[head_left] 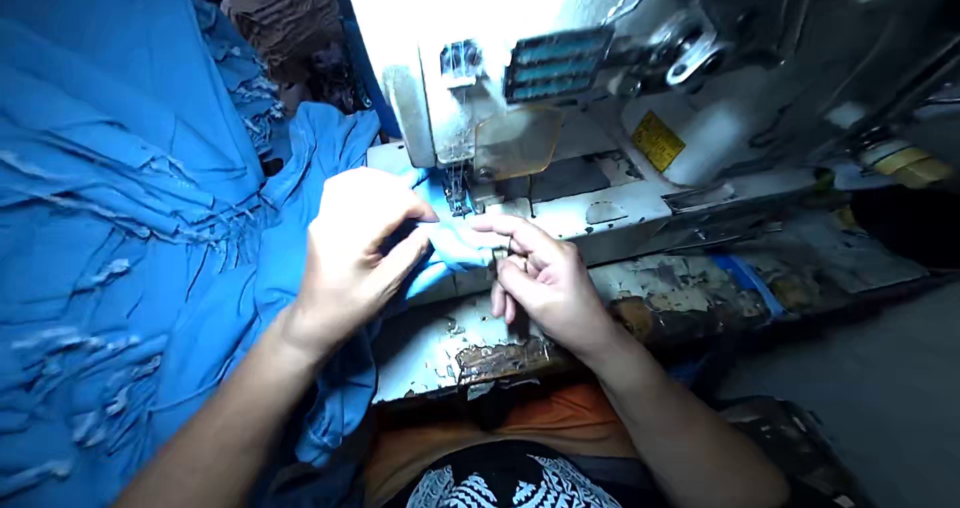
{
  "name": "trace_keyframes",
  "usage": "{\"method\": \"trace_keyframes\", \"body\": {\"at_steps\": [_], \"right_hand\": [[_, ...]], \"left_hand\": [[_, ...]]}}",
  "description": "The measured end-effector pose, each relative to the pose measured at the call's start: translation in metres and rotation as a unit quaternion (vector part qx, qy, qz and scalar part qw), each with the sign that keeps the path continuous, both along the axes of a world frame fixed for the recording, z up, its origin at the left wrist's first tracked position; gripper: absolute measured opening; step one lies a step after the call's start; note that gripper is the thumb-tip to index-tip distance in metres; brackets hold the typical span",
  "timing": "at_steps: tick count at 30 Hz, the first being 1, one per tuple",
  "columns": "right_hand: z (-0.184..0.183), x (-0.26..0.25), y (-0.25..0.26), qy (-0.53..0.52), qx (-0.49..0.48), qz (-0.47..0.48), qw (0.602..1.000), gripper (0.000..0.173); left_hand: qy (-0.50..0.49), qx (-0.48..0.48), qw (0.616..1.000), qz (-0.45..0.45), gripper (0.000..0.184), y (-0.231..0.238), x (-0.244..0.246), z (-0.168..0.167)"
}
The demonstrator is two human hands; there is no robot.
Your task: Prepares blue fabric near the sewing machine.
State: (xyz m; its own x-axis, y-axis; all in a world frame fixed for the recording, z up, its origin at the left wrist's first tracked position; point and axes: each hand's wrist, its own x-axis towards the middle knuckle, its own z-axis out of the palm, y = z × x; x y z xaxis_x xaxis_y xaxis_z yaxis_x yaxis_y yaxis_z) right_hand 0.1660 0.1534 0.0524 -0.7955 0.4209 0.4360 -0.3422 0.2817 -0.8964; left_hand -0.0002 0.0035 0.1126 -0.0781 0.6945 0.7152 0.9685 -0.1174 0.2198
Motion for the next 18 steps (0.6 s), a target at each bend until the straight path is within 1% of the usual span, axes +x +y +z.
{"method": "trace_keyframes", "body": {"at_steps": [2,4,6,7,9,12,14,16,17,18], "right_hand": [[0.001,-0.002,0.000,0.001,-0.005,-0.013,1.000,0.043],[0.000,-0.002,-0.003,0.014,0.001,-0.026,1.000,0.030],[-0.003,-0.004,-0.006,0.036,0.053,-0.043,0.997,0.014],[-0.004,-0.004,-0.007,0.045,0.081,-0.050,0.994,0.011],[-0.005,0.001,-0.011,0.058,0.124,-0.044,0.990,0.009],[-0.009,0.025,-0.026,0.080,0.147,0.014,0.986,0.013],[-0.013,0.044,-0.037,0.078,0.144,0.054,0.985,0.017],[-0.016,0.057,-0.044,0.070,0.165,0.060,0.982,0.019],[-0.016,0.061,-0.046,0.064,0.182,0.053,0.980,0.019],[-0.016,0.063,-0.045,0.059,0.198,0.043,0.977,0.019]], "left_hand": [[-0.046,0.076,0.996,-0.011,0.008,-0.004,0.002,0.013],[-0.052,0.117,0.992,-0.015,0.005,-0.008,0.005,0.020],[-0.041,0.135,0.990,-0.019,0.005,-0.009,0.012,0.021],[-0.032,0.136,0.990,-0.023,0.006,-0.011,0.016,0.021],[0.009,0.124,0.992,-0.032,0.006,-0.016,0.024,0.018],[0.109,0.083,0.989,-0.064,0.012,-0.027,0.035,0.005],[0.121,0.044,0.988,-0.081,0.015,-0.035,0.043,-0.005],[0.096,0.016,0.992,-0.080,0.014,-0.042,0.055,0.000],[0.097,0.001,0.992,-0.076,0.014,-0.045,0.063,0.010],[0.122,-0.026,0.990,-0.070,0.017,-0.044,0.071,0.020]]}}
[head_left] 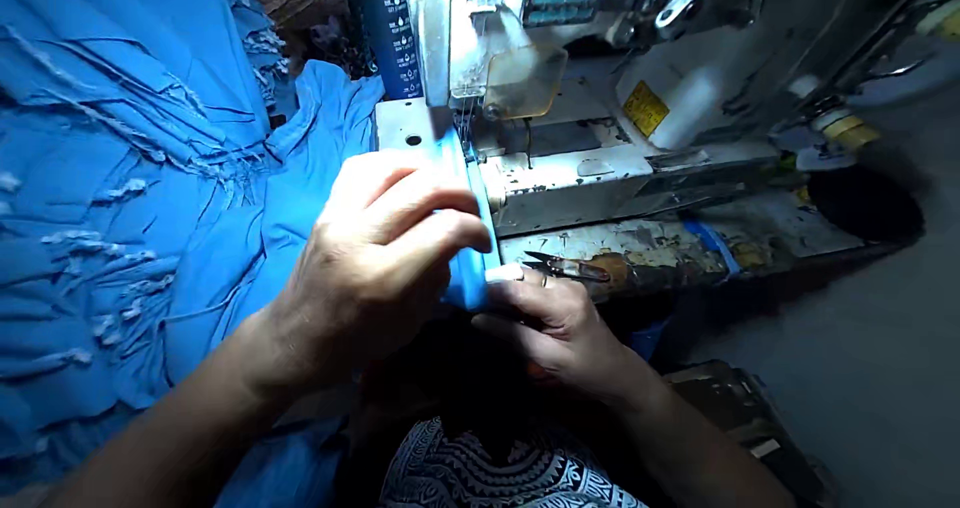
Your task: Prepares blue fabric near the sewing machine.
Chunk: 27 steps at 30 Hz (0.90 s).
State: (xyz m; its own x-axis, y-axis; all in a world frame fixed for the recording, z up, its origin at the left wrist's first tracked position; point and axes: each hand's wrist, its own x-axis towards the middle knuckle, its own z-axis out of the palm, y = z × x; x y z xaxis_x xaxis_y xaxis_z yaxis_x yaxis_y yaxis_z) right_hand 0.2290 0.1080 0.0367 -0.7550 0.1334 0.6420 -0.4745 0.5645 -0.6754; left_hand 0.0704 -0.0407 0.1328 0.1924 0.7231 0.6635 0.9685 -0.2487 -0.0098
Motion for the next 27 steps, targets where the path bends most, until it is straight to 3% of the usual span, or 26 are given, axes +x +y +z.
{"method": "trace_keyframes", "body": {"at_steps": [3,6,10,15,27], "right_hand": [[-0.004,-0.008,0.005,0.004,0.021,-0.025,0.999,0.016],[-0.030,-0.026,0.015,-0.035,-0.034,-0.034,0.998,0.015],[-0.047,-0.040,0.013,-0.030,-0.127,-0.045,0.990,0.016],[-0.047,-0.055,0.026,-0.024,-0.119,-0.054,0.991,0.016],[-0.041,-0.072,0.036,0.001,-0.113,-0.064,0.991,0.013]], "left_hand": [[0.189,-0.176,0.965,0.036,0.015,0.021,-0.001,0.011],[0.235,-0.286,0.927,0.055,0.013,0.033,-0.015,0.011],[0.213,-0.263,0.940,0.048,0.012,0.040,-0.057,0.027],[0.208,-0.226,0.949,0.066,0.026,0.045,-0.085,0.039],[0.188,-0.202,0.958,0.078,0.028,0.043,-0.095,0.054]]}}
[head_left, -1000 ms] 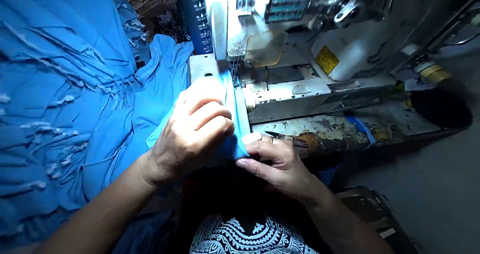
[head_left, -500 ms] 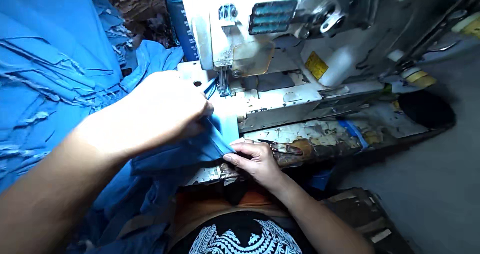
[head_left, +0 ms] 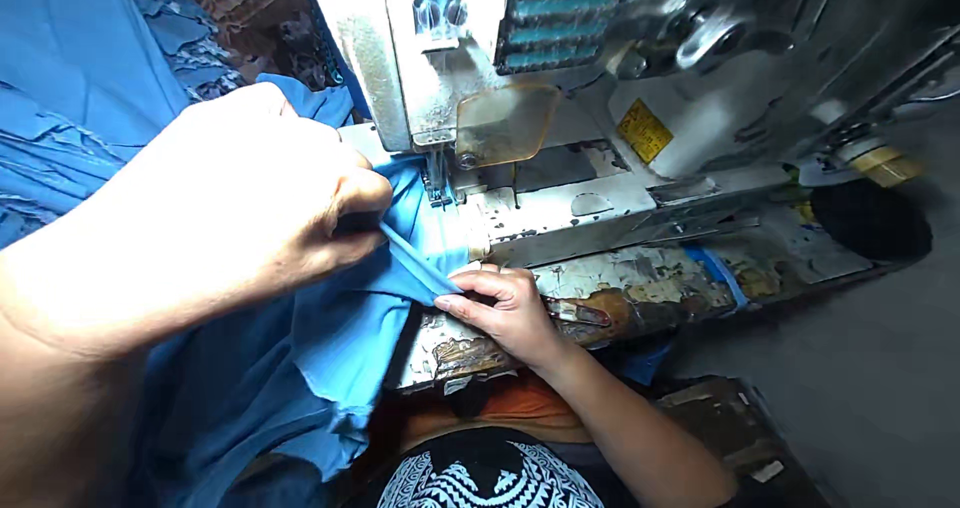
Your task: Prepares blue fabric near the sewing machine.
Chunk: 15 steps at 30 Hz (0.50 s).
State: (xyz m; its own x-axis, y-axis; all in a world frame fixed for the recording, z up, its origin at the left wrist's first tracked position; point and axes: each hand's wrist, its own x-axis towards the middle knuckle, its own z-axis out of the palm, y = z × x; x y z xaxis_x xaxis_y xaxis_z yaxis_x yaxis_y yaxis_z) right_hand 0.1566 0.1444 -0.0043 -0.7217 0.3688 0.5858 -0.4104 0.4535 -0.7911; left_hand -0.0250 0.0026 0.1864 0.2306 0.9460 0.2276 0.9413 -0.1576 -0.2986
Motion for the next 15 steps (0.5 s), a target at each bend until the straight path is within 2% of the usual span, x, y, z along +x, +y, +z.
{"method": "trace_keyframes", "body": {"at_steps": [15], "right_hand": [[0.001,-0.001,0.002,-0.005,0.015,-0.010,1.000,0.016]], "left_hand": [[-0.004,0.040,0.999,-0.022,0.029,-0.001,0.003,0.000]]}}
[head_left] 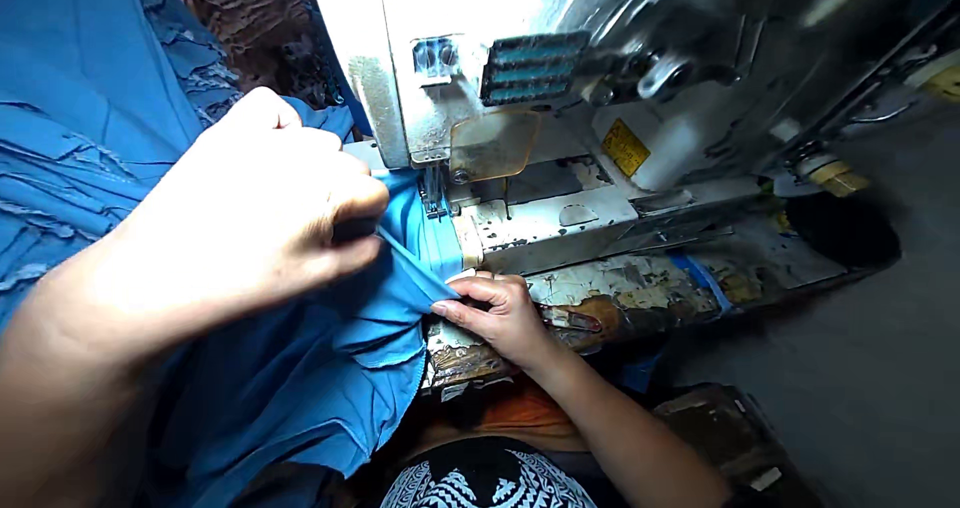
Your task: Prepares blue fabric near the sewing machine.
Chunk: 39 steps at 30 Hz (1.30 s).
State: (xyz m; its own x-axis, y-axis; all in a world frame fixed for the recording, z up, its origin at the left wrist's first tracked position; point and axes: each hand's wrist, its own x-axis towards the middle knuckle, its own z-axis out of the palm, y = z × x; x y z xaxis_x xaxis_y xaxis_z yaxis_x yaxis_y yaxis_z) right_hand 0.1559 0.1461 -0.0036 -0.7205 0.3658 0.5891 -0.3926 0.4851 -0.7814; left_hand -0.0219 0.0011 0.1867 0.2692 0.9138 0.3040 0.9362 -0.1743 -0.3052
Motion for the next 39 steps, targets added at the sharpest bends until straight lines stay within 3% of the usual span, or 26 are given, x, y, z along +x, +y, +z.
{"method": "trace_keyframes", "body": {"at_steps": [24,27,30,31,39], "right_hand": [[0.005,0.003,-0.004,0.026,-0.021,0.008,0.999,0.013],[0.012,0.016,-0.013,0.032,-0.026,0.025,0.999,0.012],[0.016,0.032,-0.027,0.045,-0.037,0.041,0.997,0.012],[0.017,0.036,-0.030,0.045,-0.043,0.041,0.997,0.012],[0.018,0.039,-0.033,0.059,-0.052,0.018,0.997,0.012]], "left_hand": [[0.003,0.033,0.999,0.003,0.030,-0.017,0.021,-0.004],[-0.044,0.100,0.994,0.016,0.039,-0.030,0.046,-0.031],[-0.093,0.116,0.988,0.034,0.020,-0.028,0.061,-0.096],[-0.097,0.125,0.987,0.044,0.021,-0.026,0.058,-0.111],[-0.089,0.133,0.984,0.077,0.041,-0.023,0.050,-0.102]]}}
